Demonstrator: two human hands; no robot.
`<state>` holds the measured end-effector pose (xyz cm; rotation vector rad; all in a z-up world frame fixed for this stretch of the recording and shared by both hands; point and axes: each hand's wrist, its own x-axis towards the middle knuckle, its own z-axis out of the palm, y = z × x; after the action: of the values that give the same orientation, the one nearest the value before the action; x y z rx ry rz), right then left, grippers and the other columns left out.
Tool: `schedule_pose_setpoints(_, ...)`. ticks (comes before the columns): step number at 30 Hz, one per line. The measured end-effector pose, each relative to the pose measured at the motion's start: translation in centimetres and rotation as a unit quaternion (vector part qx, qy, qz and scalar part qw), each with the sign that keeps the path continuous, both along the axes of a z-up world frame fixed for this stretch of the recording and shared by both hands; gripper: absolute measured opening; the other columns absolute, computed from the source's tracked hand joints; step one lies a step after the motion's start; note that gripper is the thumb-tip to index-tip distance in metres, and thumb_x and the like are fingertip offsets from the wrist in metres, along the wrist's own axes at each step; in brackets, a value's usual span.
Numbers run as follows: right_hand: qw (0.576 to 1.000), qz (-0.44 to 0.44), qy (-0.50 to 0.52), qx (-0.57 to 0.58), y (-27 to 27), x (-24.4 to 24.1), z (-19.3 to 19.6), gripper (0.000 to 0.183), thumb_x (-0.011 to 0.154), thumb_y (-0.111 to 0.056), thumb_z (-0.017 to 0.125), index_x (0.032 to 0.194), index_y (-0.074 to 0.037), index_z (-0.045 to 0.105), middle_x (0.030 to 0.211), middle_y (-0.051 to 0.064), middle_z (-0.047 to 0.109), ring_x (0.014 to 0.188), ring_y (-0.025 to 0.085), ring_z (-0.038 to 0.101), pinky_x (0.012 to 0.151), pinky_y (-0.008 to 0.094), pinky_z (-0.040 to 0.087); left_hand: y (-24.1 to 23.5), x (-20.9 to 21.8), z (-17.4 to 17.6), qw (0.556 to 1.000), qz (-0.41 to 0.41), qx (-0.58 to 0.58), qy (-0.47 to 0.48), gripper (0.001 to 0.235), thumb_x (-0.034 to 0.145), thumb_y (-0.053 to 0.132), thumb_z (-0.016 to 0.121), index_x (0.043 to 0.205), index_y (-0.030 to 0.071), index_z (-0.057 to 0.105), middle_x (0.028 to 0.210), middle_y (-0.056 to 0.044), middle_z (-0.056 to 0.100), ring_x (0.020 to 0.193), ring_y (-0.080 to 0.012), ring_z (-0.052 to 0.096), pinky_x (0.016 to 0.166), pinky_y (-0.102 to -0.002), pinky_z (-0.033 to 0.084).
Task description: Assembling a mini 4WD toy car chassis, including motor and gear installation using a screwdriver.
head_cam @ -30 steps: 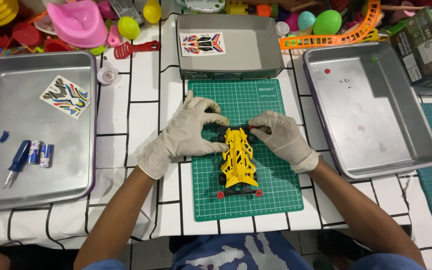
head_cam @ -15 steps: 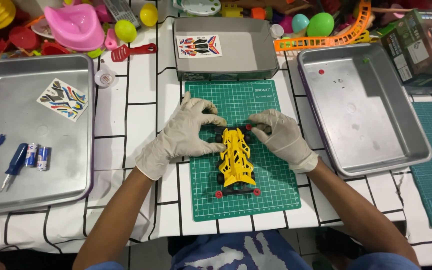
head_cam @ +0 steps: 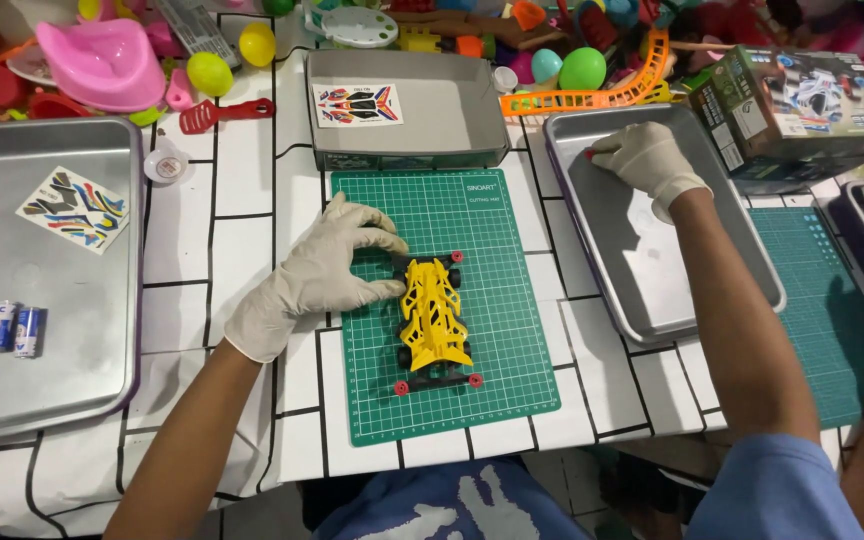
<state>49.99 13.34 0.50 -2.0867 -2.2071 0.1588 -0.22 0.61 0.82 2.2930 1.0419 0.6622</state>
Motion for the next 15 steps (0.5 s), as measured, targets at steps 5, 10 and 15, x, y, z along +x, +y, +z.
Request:
schedule_pose_setpoints(5,0.993,0.046,-0.098,0.043,2.0,0.9,-2.6,0.025,0.093,-0.042,0.072,0.112,-0.028,0.081,0.103,0.001,0.079,0.106,0.026,0.072,0.095,0.034,0.054,0.1,0.0,-0.1,1.000,-0.001,0.009,0.021,0.047,0.071,0.060,0.086,0.107,0.033,0.075,0.120,0.006,0.062,0.128,-0.0216,0.052,0.125,-0.058,0.012)
schedule_pose_setpoints(10,0.997,0.023,0.011,0.078,0.9,-1.2,-0.3,0.019,0.090,-0.030,0.074,0.108,-0.026,0.080,0.098,-0.002,0.076,0.098,0.021,0.071,0.088,0.031,0.057,0.1,0.0,0.0,1.000,-0.003,0.008,0.021,0.047,0.071,0.061,0.086,0.108,0.035,0.075,0.121,0.007,0.062,0.129,-0.0198,0.052,0.125,-0.058,0.011)
schedule_pose_setpoints(15,0.942,0.181,0.188,0.212,-7.2,-13.7,7.8,0.005,0.101,-0.006,0.076,0.105,-0.004,0.079,0.097,0.011,0.079,0.082,0.014,0.075,0.077,0.022,0.062,0.0,-0.3,1.2,0.998,-0.058,-0.007,-0.008,0.048,0.068,0.041,0.090,0.110,0.022,0.077,0.120,0.001,0.060,0.127,-0.0284,0.049,0.124,-0.062,0.004)
